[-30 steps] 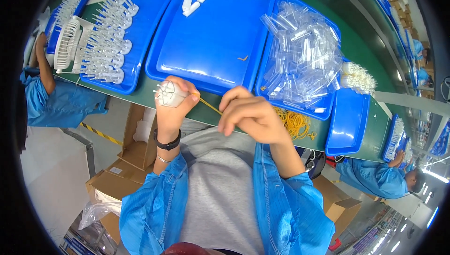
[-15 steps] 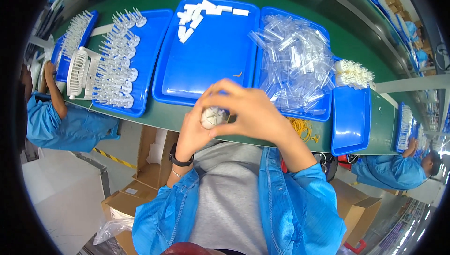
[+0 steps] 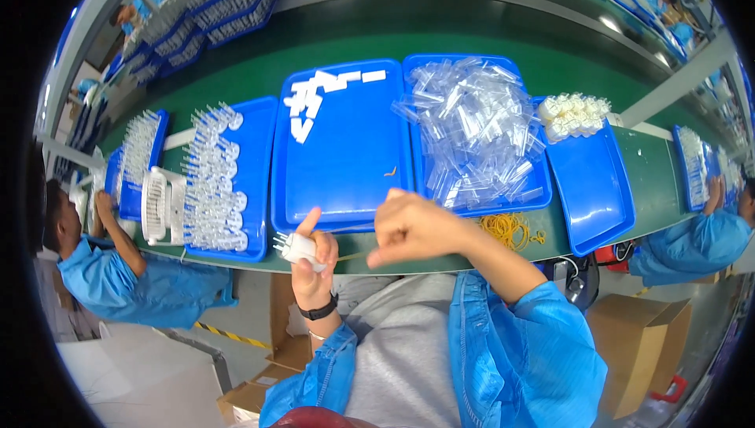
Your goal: The person assembles plastic tubes into white plastic holders by hand, then secures them with rubber bands.
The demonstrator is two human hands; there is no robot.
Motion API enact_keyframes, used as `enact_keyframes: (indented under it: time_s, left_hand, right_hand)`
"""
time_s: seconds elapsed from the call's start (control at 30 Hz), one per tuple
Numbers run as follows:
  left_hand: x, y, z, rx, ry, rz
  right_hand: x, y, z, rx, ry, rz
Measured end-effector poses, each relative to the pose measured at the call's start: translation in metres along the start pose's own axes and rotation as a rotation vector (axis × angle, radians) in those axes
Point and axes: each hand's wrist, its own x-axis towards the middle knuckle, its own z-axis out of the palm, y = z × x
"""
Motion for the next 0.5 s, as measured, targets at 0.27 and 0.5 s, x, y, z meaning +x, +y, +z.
enact_keyframes:
  time_s: [0.27, 0.5]
  left_hand:
    - [0.007, -0.022, 0.034, 0.637, -0.092, 0.217]
    - [0.018, -0.011, 0.026, 1.384, -0.129, 0.140]
  right_hand:
    - [-0.009, -0.011, 0.036, 1.548, 0.518, 0.234]
    - [-0.001, -0.024, 0.017, 0.328, 0.002, 0.188]
